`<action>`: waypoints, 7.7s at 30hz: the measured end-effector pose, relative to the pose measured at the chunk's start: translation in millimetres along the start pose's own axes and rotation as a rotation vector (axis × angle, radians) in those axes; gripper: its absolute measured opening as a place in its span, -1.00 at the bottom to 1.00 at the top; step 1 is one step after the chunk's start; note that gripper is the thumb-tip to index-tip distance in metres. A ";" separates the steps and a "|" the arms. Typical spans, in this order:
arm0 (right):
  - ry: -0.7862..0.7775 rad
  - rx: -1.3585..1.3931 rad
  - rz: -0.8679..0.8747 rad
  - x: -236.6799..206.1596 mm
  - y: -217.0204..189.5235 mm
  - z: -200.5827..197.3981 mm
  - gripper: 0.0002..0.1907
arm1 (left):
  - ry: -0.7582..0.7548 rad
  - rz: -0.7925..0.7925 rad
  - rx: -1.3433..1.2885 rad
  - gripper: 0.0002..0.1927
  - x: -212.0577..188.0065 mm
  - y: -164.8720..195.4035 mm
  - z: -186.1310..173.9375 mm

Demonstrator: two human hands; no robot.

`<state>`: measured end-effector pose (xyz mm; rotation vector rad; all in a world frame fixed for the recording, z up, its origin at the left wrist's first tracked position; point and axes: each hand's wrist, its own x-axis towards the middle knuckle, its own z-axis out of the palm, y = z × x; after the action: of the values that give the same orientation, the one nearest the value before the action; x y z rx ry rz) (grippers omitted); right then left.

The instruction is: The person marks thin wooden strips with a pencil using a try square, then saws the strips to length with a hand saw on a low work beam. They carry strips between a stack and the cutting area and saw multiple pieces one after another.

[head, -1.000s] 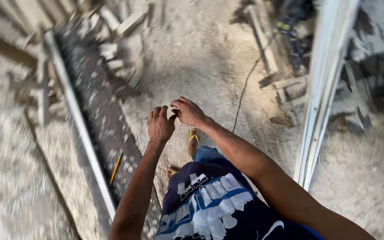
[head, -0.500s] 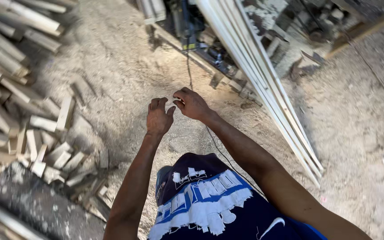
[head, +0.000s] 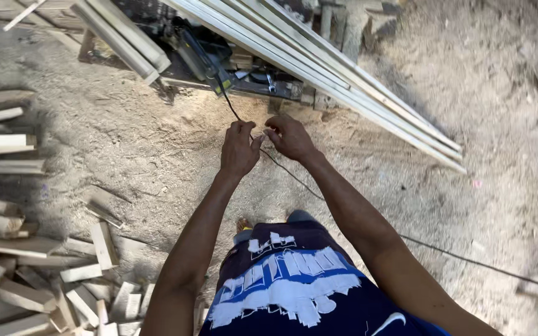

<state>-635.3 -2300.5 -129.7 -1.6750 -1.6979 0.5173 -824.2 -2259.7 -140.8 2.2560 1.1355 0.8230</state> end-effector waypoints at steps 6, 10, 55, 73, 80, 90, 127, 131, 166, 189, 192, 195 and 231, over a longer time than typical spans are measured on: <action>0.148 0.000 0.058 -20.8 31.0 -24.9 -0.77 | -0.111 0.119 -0.070 -0.62 34.0 27.3 42.3; 0.232 -0.012 0.172 -37.8 66.4 -68.8 -0.77 | -0.195 0.198 -0.104 -0.62 55.9 67.4 89.3; 0.841 -0.211 0.800 -325.2 569.0 -738.3 -0.79 | -0.990 0.825 -0.435 -0.61 324.5 730.0 786.8; 0.397 -0.230 0.402 -346.0 835.3 -1061.8 -0.81 | -0.699 0.337 -0.455 -0.62 408.1 933.4 995.8; 0.266 -0.143 0.274 -249.8 924.0 -1119.6 -0.82 | -0.475 0.165 -0.385 -0.65 489.0 931.7 1041.7; -0.016 -0.170 -0.049 -16.4 1098.7 -1147.1 -0.78 | -0.202 -0.044 -0.350 -0.61 695.4 874.4 1136.5; -0.703 0.250 -0.800 939.2 1204.9 -1014.4 -0.81 | 0.497 -0.749 -0.083 -0.58 1344.6 564.2 1074.0; -0.783 0.165 -0.837 1015.1 1171.3 -964.3 -0.82 | 0.587 -0.817 -0.080 -0.60 1391.4 495.1 1019.4; -0.970 -0.350 -1.729 1273.0 974.6 -317.8 -0.69 | 1.262 -1.794 -0.096 -0.58 1496.2 44.0 847.3; -1.247 -0.107 -1.924 1389.4 1035.4 -611.2 -0.82 | 1.568 -1.707 -0.290 -0.38 1580.4 233.5 960.0; -1.372 0.013 -1.818 1378.2 1082.6 -724.2 -0.77 | 1.633 -1.729 -0.495 -0.26 1618.4 313.7 1011.7; -1.497 0.254 -1.814 1324.9 1116.6 -811.2 -0.79 | 1.903 -1.632 -0.514 -0.28 1636.4 392.2 1055.5; -2.400 0.800 -1.906 504.2 1027.0 -1060.8 -0.63 | 2.687 -1.685 0.115 -0.40 1092.6 955.4 1153.6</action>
<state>871.4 -1908.4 -28.2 -1.7704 1.6320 -1.2308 1012.1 -2039.5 -11.8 1.3224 -1.7795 -1.5183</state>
